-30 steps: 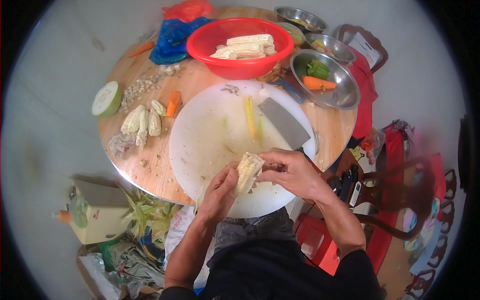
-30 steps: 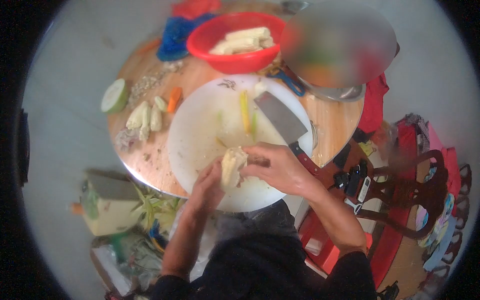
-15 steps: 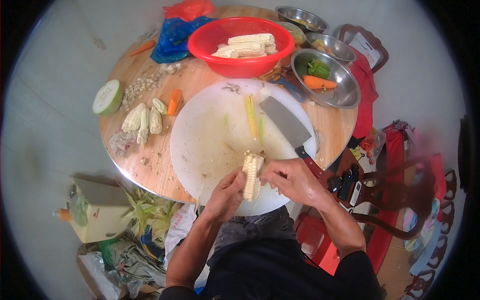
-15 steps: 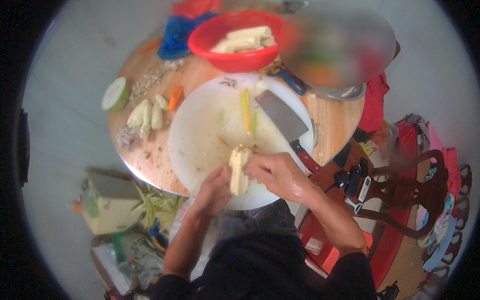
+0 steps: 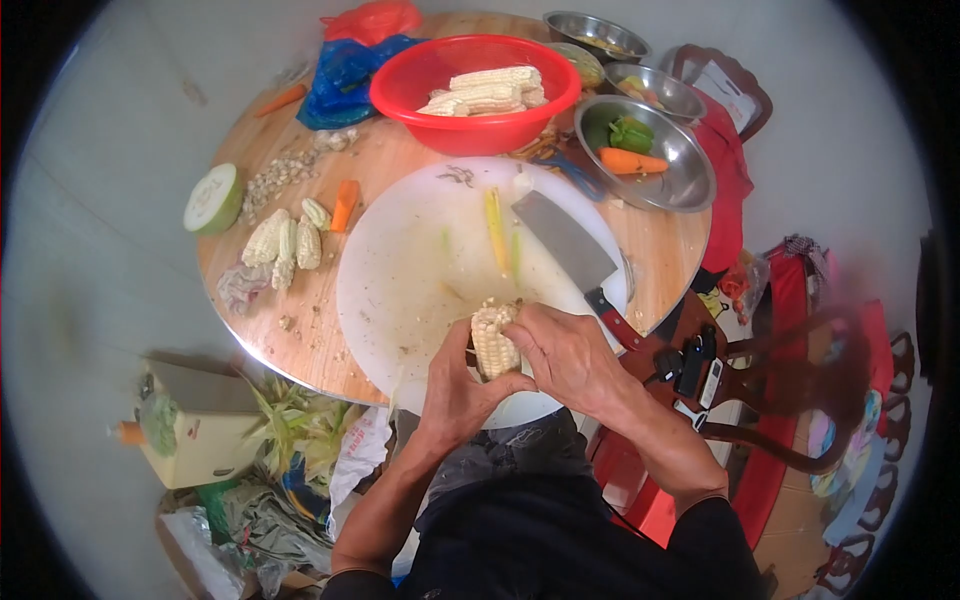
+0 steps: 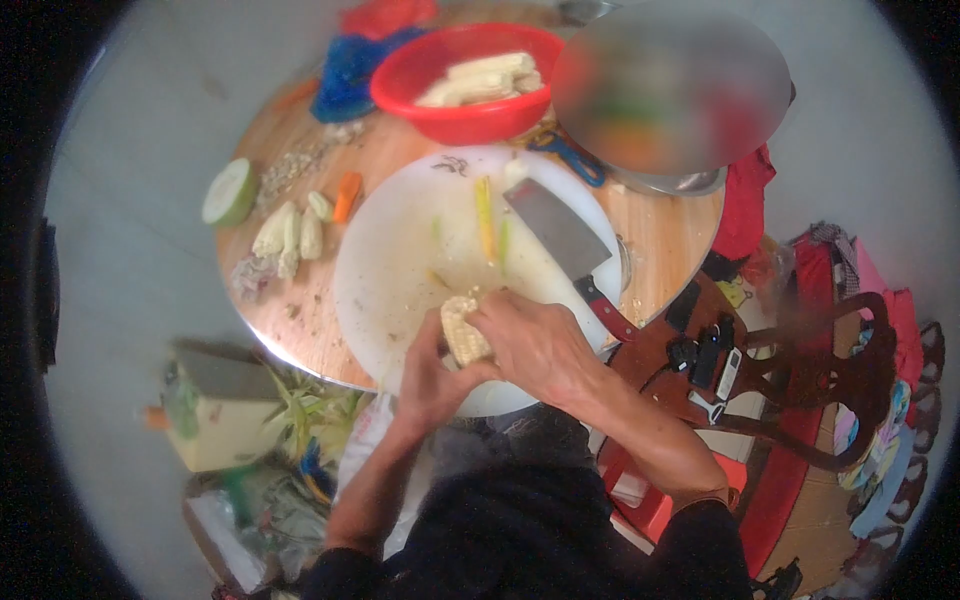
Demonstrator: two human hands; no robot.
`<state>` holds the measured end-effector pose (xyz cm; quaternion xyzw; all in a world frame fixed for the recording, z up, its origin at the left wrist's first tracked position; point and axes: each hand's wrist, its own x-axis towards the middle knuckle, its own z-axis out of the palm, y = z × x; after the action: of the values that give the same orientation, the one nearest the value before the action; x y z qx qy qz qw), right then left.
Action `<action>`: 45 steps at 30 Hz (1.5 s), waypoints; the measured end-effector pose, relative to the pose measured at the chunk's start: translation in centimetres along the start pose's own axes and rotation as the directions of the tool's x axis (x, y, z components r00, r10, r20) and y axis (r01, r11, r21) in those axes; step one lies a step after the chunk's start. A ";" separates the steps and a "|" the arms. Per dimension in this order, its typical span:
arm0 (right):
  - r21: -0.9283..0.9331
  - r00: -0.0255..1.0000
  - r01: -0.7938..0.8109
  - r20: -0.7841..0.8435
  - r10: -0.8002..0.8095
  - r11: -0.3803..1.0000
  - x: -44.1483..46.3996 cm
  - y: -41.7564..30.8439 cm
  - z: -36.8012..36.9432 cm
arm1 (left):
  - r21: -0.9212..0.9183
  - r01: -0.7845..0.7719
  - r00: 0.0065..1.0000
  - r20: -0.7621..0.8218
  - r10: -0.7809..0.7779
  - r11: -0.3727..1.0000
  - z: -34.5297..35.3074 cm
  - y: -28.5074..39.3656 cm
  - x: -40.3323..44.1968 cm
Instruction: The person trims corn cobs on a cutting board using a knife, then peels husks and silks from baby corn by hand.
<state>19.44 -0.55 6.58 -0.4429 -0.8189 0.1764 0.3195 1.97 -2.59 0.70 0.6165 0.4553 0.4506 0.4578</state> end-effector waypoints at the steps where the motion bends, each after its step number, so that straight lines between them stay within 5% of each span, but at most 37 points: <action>1: 0.041 1.000 -0.004 -0.003 0.004 0.999 0.0 0.2 0.0 | -0.007 0.015 1.000 0.007 -0.015 1.000 -0.1 -0.1 -0.1; 3: 0.083 1.000 -0.008 -0.005 0.009 0.997 -0.4 1.1 0.2 | -0.155 0.061 0.998 0.024 -0.058 0.986 -0.3 -0.1 -0.1; 4: 0.105 0.989 -0.148 0.005 0.148 0.983 -0.8 2.0 0.3 | -0.299 0.105 0.994 0.049 -0.095 0.948 -0.4 0.0 -0.1; 5: 0.124 0.959 -0.282 0.018 0.282 0.951 -0.9 2.5 0.3 | -0.300 0.102 0.995 0.046 -0.092 0.949 -0.6 -0.1 -0.1; 9: 0.270 0.914 -0.403 0.066 0.401 0.874 -1.4 1.5 -0.5 | -0.323 0.109 0.994 0.049 -0.099 0.940 -0.9 -0.2 0.1; 11: 0.300 0.980 -0.195 0.022 0.198 0.934 -1.3 1.0 0.1 | -0.311 0.109 0.994 0.049 -0.098 0.944 -0.7 -0.5 0.3; 13: 0.228 0.984 -0.178 0.049 0.171 0.957 -0.9 0.4 0.6 | -0.270 -0.004 1.000 0.017 0.009 0.963 -0.4 -0.8 0.4; 17: 0.154 0.993 -0.087 0.098 0.073 0.984 -0.5 0.7 0.7 | -0.269 0.043 0.999 0.021 -0.039 0.962 -0.7 -0.5 0.4; 19: 0.153 0.981 -0.191 0.063 0.184 0.970 -1.0 1.9 1.2 | -0.512 0.387 0.911 0.085 -0.403 0.767 -1.4 -1.1 0.5; 20: 0.153 0.955 -0.295 0.026 0.295 0.943 -1.4 2.6 1.4 | -0.514 0.385 0.912 0.082 -0.402 0.767 -1.7 -1.4 0.5; 21: 0.152 0.956 -0.293 0.028 0.292 0.944 -1.9 3.4 1.4 | -0.707 0.315 0.940 0.139 -0.312 0.634 -1.9 -1.7 0.6; 22: 0.377 0.899 -0.438 0.188 0.395 0.816 -2.4 4.0 1.4 | -0.856 0.252 0.963 0.172 -0.209 0.452 -2.2 -2.1 0.6; 23: 0.545 0.819 -0.573 0.364 0.443 0.612 -2.9 4.2 1.5 | -0.871 0.251 0.961 0.173 -0.214 0.422 -2.3 -2.3 0.7; 27: 0.650 0.809 -0.585 0.426 0.405 0.485 -2.9 1.2 1.7 | -0.895 0.233 0.963 0.157 -0.219 0.380 -2.3 -2.8 1.0; 29: 0.462 0.864 -0.497 0.343 0.369 0.734 -2.6 0.6 1.9 | -0.860 0.252 0.966 0.193 -0.174 0.444 -2.3 -2.9 0.9; 30: 0.463 0.864 -0.497 0.341 0.370 0.734 -2.6 0.7 2.0 | -0.859 0.253 0.965 0.195 -0.173 0.445 -2.3 -2.7 0.9; 32: 0.327 0.961 -0.275 0.080 0.263 0.904 -2.5 1.1 2.4 | -0.852 0.217 0.974 0.160 -0.158 0.476 -2.3 -1.9 0.7; 39: 0.250 0.981 -0.196 0.054 0.189 0.948 -2.6 0.9 2.2 | -0.873 0.224 0.975 0.193 -0.113 0.433 -2.7 -2.2 0.5; 41: 0.076 0.991 -0.102 0.093 0.095 0.992 -3.1 1.9 2.1 | -0.853 0.220 0.975 0.200 -0.093 0.473 -3.1 -2.6 0.6; 45: 0.087 0.993 0.118 -0.027 -0.116 0.989 -2.7 2.8 1.2 | -0.812 0.282 0.959 0.253 -0.128 0.511 -3.9 -2.4 0.4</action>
<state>21.47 -1.33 3.14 -0.3816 -0.8313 0.1885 0.3576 -2.08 -1.22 -0.96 0.2959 0.2141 0.5049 0.7821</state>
